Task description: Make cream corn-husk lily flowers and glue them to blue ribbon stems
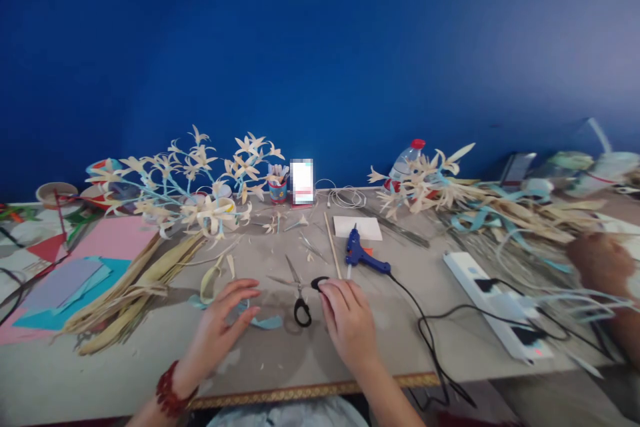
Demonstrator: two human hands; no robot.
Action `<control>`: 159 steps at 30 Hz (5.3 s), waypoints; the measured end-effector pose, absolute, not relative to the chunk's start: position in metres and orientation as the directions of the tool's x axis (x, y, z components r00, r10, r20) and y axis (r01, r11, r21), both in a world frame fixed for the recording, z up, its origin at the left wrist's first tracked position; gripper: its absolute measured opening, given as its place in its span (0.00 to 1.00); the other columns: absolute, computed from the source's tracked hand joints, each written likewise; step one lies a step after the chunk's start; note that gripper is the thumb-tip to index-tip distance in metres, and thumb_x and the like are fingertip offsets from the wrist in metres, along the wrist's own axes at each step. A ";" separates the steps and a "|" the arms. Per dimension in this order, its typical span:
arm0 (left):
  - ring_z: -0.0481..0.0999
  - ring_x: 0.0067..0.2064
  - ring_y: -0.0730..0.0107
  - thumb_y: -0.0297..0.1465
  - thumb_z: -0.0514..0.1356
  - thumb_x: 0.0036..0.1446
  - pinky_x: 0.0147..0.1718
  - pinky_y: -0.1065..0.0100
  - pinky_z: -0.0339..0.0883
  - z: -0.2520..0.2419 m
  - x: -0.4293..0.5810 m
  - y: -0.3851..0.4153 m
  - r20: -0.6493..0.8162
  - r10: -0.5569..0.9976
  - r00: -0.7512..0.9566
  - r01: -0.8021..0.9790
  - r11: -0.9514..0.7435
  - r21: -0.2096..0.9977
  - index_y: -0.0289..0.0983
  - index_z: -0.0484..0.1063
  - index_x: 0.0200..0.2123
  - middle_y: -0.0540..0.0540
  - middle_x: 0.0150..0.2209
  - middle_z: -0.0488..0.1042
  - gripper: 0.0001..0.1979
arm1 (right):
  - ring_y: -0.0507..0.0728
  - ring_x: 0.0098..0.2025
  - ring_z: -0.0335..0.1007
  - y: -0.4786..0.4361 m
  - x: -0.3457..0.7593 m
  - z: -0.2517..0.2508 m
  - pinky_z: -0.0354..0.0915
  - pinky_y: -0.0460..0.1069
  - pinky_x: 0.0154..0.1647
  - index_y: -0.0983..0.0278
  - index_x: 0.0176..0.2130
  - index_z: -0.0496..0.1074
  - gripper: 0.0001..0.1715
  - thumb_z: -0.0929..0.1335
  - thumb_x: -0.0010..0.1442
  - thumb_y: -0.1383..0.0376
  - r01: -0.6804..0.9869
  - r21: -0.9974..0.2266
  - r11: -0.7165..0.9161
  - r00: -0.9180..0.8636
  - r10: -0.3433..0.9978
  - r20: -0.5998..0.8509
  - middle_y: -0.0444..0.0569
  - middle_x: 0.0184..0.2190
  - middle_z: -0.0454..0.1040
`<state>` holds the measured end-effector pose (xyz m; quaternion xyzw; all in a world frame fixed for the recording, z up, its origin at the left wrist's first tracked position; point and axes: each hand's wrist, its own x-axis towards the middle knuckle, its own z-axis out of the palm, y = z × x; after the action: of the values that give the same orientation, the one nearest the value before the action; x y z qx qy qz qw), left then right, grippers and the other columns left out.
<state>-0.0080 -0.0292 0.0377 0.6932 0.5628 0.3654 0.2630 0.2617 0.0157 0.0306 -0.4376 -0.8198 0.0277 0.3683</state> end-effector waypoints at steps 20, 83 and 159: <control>0.66 0.30 0.74 0.31 0.61 0.57 0.32 0.74 0.62 0.049 0.047 -0.002 -0.037 0.989 -0.145 -0.263 -0.002 0.965 0.37 0.70 0.31 0.52 0.27 0.68 0.04 | 0.54 0.32 0.74 0.009 0.202 0.052 0.68 0.46 0.33 0.61 0.42 0.70 0.08 0.62 0.66 0.66 0.358 -0.811 0.463 -0.342 0.873 0.348 0.47 0.31 0.77; 0.63 0.28 0.74 0.36 0.60 0.58 0.28 0.75 0.61 0.061 0.065 -0.011 -0.036 0.969 -0.243 -0.275 -0.033 0.961 0.39 0.68 0.32 0.52 0.28 0.66 0.06 | 0.55 0.33 0.76 -0.009 0.192 0.047 0.72 0.48 0.35 0.62 0.46 0.70 0.13 0.63 0.63 0.72 0.334 -0.684 0.649 -0.226 0.759 0.610 0.49 0.32 0.78; 0.70 0.32 0.72 0.31 0.61 0.58 0.36 0.70 0.62 0.054 0.041 -0.010 -0.049 0.991 0.127 -0.386 0.095 0.917 0.36 0.72 0.31 0.49 0.31 0.70 0.05 | 0.42 0.11 0.37 -0.012 0.204 0.019 0.41 0.40 0.13 0.65 0.30 0.67 0.13 0.71 0.58 0.60 -0.624 -0.583 -0.520 -0.561 0.818 -0.129 0.33 0.11 0.58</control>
<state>0.0411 -0.0100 0.0542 0.3990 0.3786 0.5414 0.6359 0.2037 -0.0125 0.0186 -0.1979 -0.2444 0.8491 0.4245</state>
